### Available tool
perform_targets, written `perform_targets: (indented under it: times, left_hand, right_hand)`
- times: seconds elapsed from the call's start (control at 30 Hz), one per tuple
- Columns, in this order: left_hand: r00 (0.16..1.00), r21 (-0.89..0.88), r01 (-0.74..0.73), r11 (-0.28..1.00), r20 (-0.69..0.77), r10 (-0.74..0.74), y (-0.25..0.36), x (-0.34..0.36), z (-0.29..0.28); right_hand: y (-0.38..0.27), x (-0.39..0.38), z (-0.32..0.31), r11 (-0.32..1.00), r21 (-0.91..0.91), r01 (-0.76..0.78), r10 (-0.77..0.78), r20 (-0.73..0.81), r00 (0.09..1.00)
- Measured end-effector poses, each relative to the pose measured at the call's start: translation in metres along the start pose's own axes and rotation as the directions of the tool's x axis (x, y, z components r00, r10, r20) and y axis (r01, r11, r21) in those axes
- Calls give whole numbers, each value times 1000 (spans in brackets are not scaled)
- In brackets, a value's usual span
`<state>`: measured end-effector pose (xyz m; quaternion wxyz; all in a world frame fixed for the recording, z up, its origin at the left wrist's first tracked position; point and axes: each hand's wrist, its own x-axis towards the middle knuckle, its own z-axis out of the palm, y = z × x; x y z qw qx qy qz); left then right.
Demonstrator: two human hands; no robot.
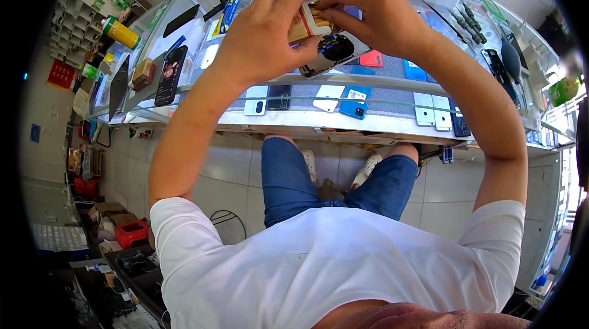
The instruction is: The person is repairing a mobile phone by using a small screwdriver to remove screws from the device, then prying off the back panel and handling internal components.
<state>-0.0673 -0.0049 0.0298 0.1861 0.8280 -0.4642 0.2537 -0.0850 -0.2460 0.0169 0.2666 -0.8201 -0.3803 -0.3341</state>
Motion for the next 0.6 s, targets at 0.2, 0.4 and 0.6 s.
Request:
perform_targets:
  times: [0.2,0.4,0.6]
  left_hand:
    - [997,-45,-59,997,-44,57,-7,9,-12]
    - [999,107,-44,993,33,41,-77,3,-44]
    - [921,290,278,916,190,-340,-235,-23,-90]
  right_hand:
    - [1,6,-12,993,-113,-20,10,-88,996]
    - [-12,15,-35,774,401,-490,544,-26,839]
    - [6,10,-34,492,822,-285,241,186,952]
